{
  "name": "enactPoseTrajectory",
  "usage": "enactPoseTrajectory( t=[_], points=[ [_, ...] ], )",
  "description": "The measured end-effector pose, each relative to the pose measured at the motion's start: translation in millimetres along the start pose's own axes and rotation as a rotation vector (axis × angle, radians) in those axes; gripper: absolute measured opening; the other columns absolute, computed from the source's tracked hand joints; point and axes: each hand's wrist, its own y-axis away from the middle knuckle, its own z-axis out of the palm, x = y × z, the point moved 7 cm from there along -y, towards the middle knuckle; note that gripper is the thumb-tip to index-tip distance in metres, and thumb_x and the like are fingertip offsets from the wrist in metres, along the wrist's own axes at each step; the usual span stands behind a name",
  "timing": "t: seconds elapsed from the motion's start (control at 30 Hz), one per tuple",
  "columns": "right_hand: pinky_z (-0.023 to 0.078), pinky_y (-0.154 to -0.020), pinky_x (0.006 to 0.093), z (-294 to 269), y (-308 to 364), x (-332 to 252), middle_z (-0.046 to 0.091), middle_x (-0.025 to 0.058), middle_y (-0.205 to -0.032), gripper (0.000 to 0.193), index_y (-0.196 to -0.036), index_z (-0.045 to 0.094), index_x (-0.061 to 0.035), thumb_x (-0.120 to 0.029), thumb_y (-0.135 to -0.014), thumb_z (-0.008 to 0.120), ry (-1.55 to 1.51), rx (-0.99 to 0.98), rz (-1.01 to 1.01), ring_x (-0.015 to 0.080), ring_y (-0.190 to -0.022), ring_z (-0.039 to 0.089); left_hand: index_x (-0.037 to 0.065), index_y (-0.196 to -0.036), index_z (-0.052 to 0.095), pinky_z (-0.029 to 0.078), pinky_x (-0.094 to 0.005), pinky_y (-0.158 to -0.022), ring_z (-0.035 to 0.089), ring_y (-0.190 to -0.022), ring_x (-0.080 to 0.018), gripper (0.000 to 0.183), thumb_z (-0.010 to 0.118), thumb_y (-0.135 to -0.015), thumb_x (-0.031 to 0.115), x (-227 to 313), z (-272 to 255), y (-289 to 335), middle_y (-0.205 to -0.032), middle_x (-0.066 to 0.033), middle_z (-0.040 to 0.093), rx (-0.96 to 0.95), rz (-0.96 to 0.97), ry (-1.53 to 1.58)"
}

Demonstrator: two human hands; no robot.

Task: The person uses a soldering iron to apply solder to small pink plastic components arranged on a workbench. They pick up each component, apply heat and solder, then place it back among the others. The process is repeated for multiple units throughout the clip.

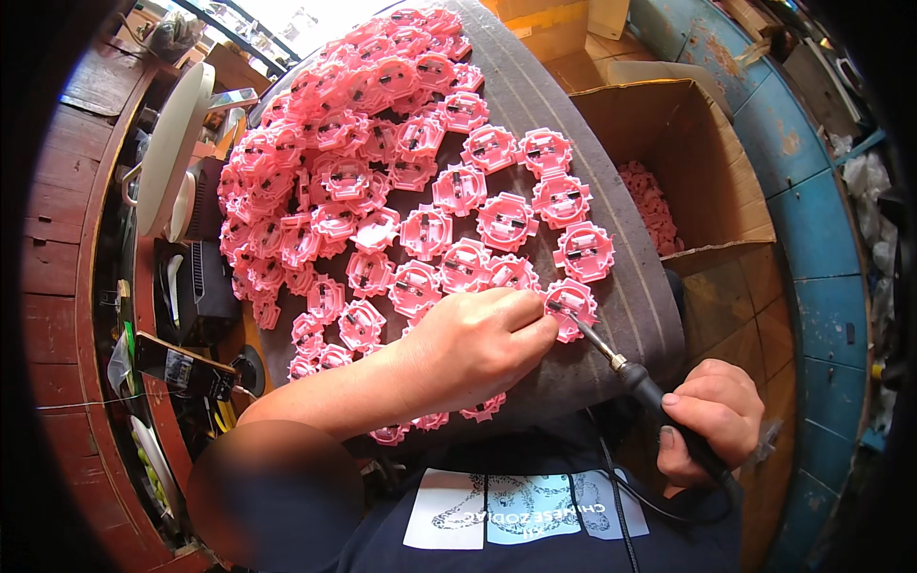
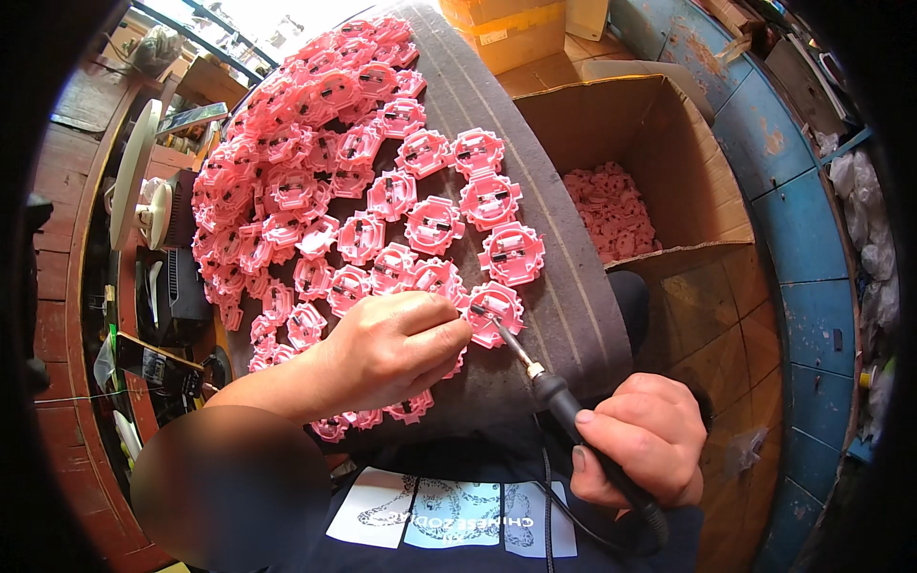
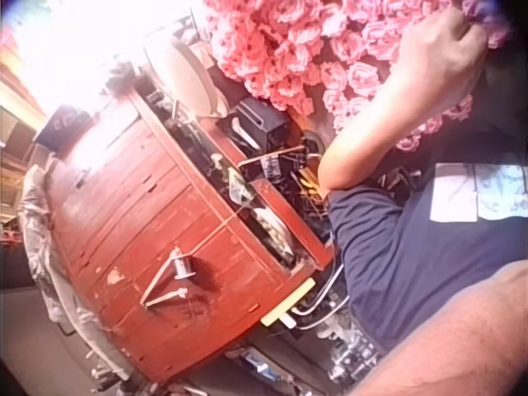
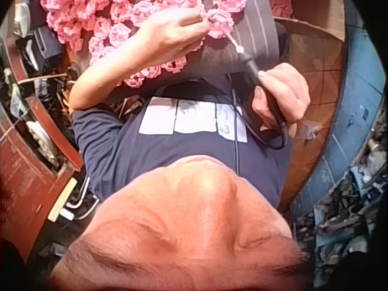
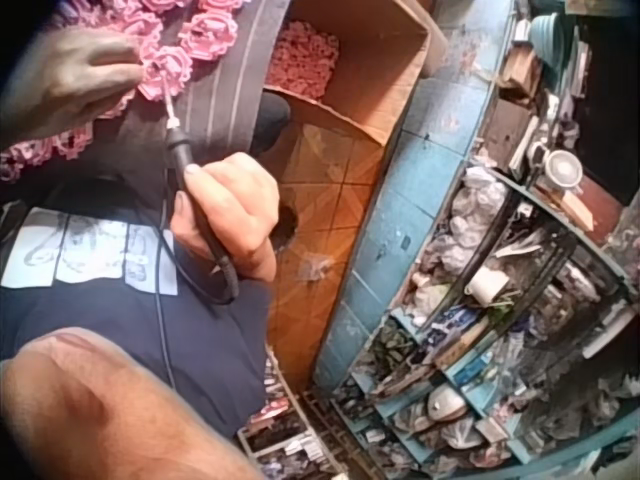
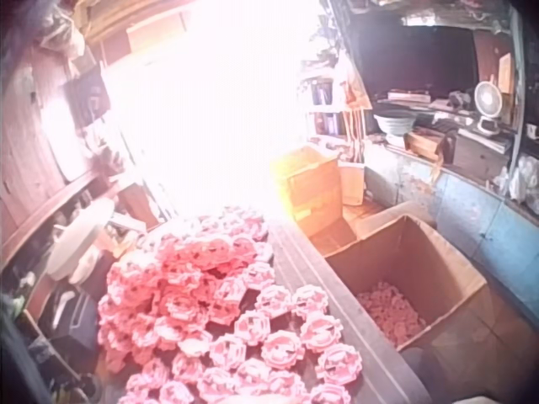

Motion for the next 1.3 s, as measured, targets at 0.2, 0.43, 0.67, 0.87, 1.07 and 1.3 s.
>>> enactPoseTrajectory(
  t=[0.2,0.43,0.67,0.87,1.07,1.3],
  points=[
    [0.053,-0.058,0.0382,-2,-1,0,0.068,0.0094,-0.076,0.038,-0.1,0.073,-0.0047,-0.008,-0.062,0.077,0.007,-0.078,0.073,0.0266,-0.059,0.063,0.002,-0.108,0.068,0.057,-0.0416,-0.067,0.069,-0.081,-0.0305,0.034,0.082,-0.077,0.003,-2,3,1,-0.096,-0.0116,0.066,-0.004,0.002,0.001],
    [0.041,-0.048,0.0352,-1,0,0,0.063,0.0113,-0.069,0.029,-0.093,0.071,0.0002,-0.015,-0.068,0.071,0.002,-0.009,0.01,0.0239,-0.051,0.054,0.002,-0.107,0.067,0.057,-0.0422,-0.066,0.069,-0.081,-0.0309,0.032,0.081,-0.078,0.003,-2,6,-3,-0.095,-0.0118,0.065,-0.004,0.01,-0.001],
    [0.053,-0.06,0.0391,-4,1,-3,0.068,0.0101,-0.077,0.035,-0.1,0.073,-0.0046,-0.008,-0.064,0.077,0.016,-0.065,0.109,0.0277,-0.061,0.063,0.002,-0.105,0.067,0.057,-0.0413,-0.066,0.069,-0.078,-0.0306,0.028,0.081,-0.081,0.001,0,1,-2,-0.093,-0.0115,0.065,0.043,-0.001,0.007],
    [0.052,-0.062,0.04,-7,2,-8,0.067,0.0103,-0.078,0.03,-0.099,0.073,-0.0039,-0.013,-0.071,0.077,0.052,0.014,0.15,0.0287,-0.064,0.062,0.001,-0.102,0.069,0.057,-0.0396,-0.064,0.069,-0.075,-0.0297,0.02,0.079,-0.085,-0.003,3,-25,4,-0.09,-0.0121,0.066,0.081,-0.073,-0.025],
    [0.049,-0.059,0.0375,-6,6,-10,0.065,0.0117,-0.076,0.027,-0.099,0.072,-0.0018,-0.015,-0.076,0.076,0.022,0.1,0.137,0.0274,-0.062,0.06,-0.001,-0.106,0.07,0.058,-0.0386,-0.066,0.071,-0.077,-0.0289,0.015,0.076,-0.092,-0.005,4,-60,21,-0.092,-0.0146,0.069,0.207,-0.12,-0.042],
    [0.047,-0.059,0.0368,-3,15,-17,0.064,0.0125,-0.08,0.025,-0.1,0.071,-0.0011,-0.017,-0.081,0.075,0.028,0.156,0.138,0.0254,-0.065,0.058,-0.001,-0.103,0.069,0.048,-0.029,-0.059,0.065,-0.07,-0.0161,0.016,0.075,-0.091,-0.011,22,-106,56,-0.086,-0.009,0.069,0.404,-0.198,-0.024]
  ],
)
